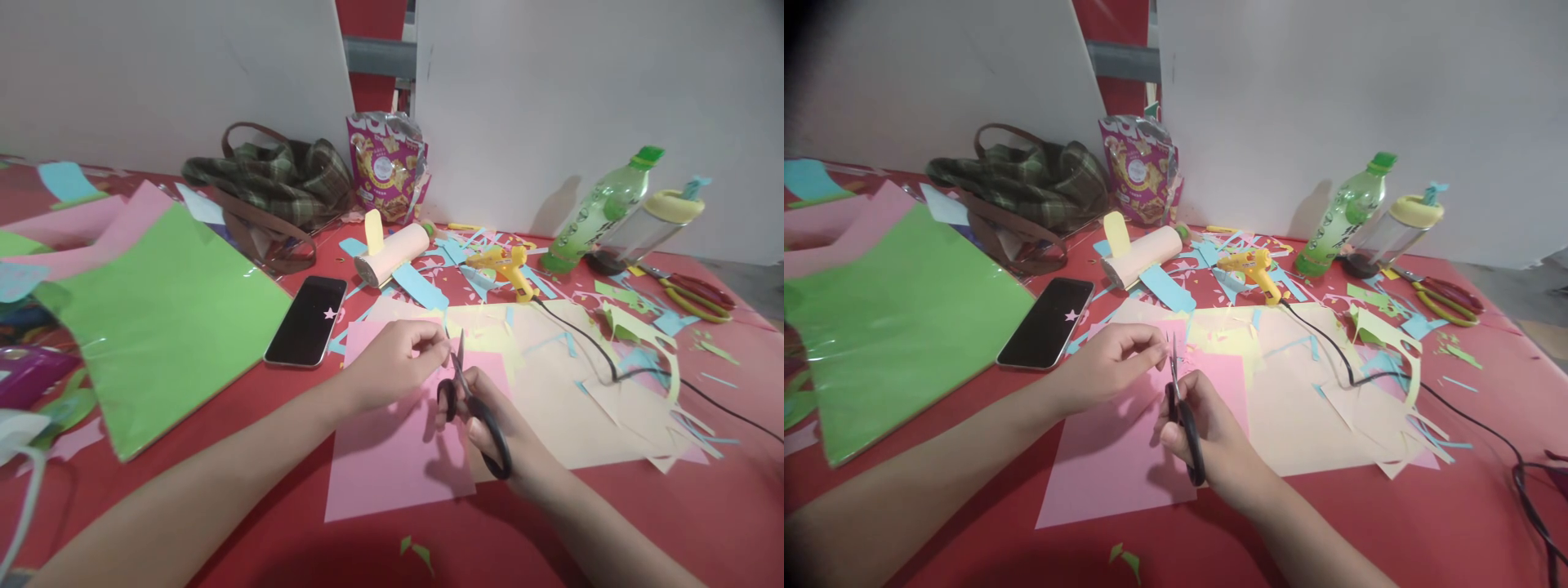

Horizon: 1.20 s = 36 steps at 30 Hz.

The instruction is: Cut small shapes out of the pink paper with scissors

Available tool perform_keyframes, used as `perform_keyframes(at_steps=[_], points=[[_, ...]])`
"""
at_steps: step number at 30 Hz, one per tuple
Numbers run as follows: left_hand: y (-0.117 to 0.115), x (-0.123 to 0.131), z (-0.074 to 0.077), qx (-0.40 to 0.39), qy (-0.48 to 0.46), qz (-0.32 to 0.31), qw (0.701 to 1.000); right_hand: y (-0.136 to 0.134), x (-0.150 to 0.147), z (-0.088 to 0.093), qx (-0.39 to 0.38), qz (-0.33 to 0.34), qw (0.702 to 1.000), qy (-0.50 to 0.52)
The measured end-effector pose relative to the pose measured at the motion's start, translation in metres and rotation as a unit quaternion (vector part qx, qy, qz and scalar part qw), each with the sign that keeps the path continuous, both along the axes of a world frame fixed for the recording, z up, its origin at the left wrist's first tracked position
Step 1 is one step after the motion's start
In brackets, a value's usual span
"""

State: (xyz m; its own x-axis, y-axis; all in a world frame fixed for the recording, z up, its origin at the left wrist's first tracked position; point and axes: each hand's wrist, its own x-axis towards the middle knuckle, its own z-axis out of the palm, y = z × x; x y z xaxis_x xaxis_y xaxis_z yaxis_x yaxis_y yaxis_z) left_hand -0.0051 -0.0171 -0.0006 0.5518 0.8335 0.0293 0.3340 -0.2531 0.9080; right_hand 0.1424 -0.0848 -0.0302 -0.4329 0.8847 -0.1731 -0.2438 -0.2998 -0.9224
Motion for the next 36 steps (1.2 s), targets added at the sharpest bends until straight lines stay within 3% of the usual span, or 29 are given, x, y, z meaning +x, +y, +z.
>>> perform_keyframes(at_steps=[36], points=[[0.0006, -0.0012, 0.0003, -0.004, 0.006, -0.021, 1.000, 0.0000, 0.0018, 0.0043, -0.002, -0.001, 1.000, 0.006]])
